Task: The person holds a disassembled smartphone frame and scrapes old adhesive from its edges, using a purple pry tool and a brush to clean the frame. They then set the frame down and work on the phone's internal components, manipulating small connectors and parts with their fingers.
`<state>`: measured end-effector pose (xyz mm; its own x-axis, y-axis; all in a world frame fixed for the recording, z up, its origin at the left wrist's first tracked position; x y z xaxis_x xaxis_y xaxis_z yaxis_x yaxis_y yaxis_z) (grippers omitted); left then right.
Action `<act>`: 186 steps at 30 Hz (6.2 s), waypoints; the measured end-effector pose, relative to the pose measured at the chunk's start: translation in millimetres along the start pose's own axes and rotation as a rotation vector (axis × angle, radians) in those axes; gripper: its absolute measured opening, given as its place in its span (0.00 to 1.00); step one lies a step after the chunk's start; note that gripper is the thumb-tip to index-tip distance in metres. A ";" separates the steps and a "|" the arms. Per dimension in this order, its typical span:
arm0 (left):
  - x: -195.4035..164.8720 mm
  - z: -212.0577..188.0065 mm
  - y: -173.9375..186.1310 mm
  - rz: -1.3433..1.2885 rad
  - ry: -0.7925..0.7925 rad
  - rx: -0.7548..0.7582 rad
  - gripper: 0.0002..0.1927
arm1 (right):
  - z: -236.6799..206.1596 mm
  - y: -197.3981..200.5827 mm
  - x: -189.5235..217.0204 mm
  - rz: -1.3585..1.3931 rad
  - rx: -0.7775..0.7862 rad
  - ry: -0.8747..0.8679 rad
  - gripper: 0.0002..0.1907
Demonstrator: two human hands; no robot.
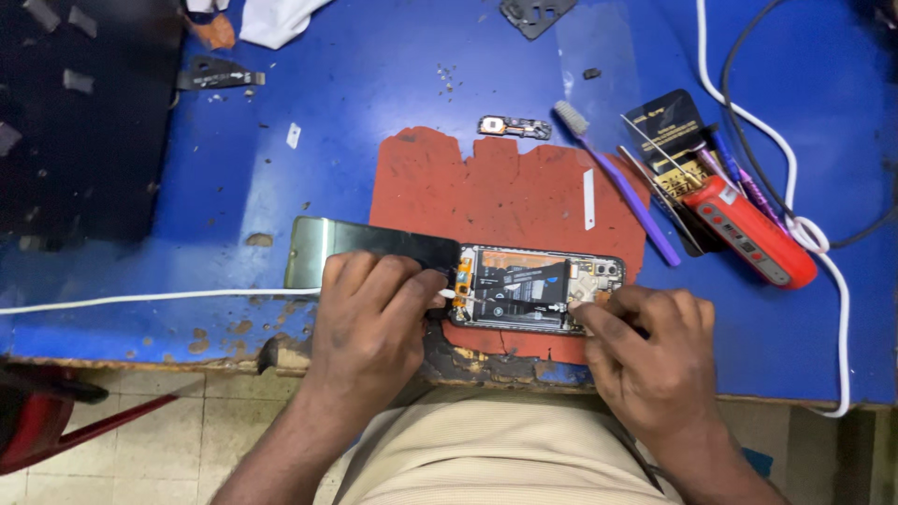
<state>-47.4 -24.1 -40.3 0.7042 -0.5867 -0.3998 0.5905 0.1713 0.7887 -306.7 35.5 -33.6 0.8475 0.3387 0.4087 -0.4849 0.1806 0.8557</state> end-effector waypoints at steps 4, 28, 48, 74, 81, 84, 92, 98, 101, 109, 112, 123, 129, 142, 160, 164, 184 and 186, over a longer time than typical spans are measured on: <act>0.5 -3.4 0.7 0.012 -0.011 -0.017 0.12 | -4.1 -1.0 2.3 0.020 -0.067 -0.008 0.16; -17.8 -28.8 25.5 -0.081 -0.099 -0.118 0.18 | 54.7 -4.4 61.9 0.629 0.239 -0.067 0.16; -3.9 -27.3 25.4 -0.094 -0.147 -0.053 0.18 | 49.7 -44.1 55.2 1.069 0.333 -0.507 0.12; 2.3 -26.2 28.7 -0.225 -0.041 -0.113 0.16 | 51.4 -45.1 40.4 1.087 0.311 -0.508 0.09; 0.3 -24.9 25.2 -0.238 -0.037 -0.119 0.17 | 48.9 -45.5 38.9 1.081 0.315 -0.509 0.09; -0.1 -24.5 24.0 -0.242 -0.041 -0.113 0.17 | 49.3 -45.7 39.6 1.094 0.314 -0.508 0.08; -0.5 -23.5 24.5 -0.233 -0.045 -0.094 0.19 | 49.7 -46.0 39.9 1.095 0.314 -0.508 0.09; -1.1 -23.2 24.1 -0.232 -0.042 -0.099 0.18 | 49.3 -45.1 37.5 1.102 0.317 -0.501 0.09; -1.3 -23.1 24.1 -0.234 -0.043 -0.107 0.18 | 48.7 -45.4 37.0 1.107 0.318 -0.507 0.09; -4.2 -20.9 25.3 -0.217 -0.056 -0.105 0.18 | 49.4 -45.2 41.2 1.099 0.279 -0.503 0.09; -4.4 -20.3 26.0 -0.208 -0.065 -0.099 0.19 | 51.6 -42.4 45.4 1.022 0.254 -0.472 0.09; -4.7 -20.2 25.6 -0.206 -0.097 -0.081 0.17 | 53.5 -37.3 51.5 1.017 0.303 -0.486 0.07; -7.6 -21.8 21.4 -0.218 -0.100 -0.138 0.15 | 57.0 -38.3 54.0 0.986 0.309 -0.405 0.08; -6.5 -22.8 24.2 -0.182 -0.052 -0.140 0.15 | 64.1 -16.9 64.2 0.753 0.173 -0.104 0.11; -21.5 -27.4 20.4 0.008 -0.032 -0.058 0.06 | 25.0 1.0 49.0 0.460 0.008 0.004 0.12; -23.6 -27.7 18.5 0.036 -0.035 -0.052 0.05 | 23.5 -1.1 50.0 0.431 -0.014 0.013 0.12; -20.3 -30.1 12.3 0.040 -0.021 -0.050 0.05 | 20.3 -6.3 48.2 0.363 -0.027 0.044 0.15; -20.3 -30.1 11.8 0.042 -0.017 -0.055 0.05 | 20.2 -6.2 48.5 0.362 -0.028 0.048 0.15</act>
<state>-42.8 13.7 -37.0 0.7222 -0.5916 -0.3585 0.5817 0.2389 0.7776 -258.3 32.1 -12.7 0.6092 0.4277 0.6678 -0.7580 0.0663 0.6489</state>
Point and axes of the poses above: each hand's wrist, its own z-axis towards the middle knuckle, its own y-axis out of the back of the hand, x = y × z, the point moved 2 cm from there along z, towards the middle knuckle, and after that the axes turned 7 degrees about z, right-handed, at the moved point
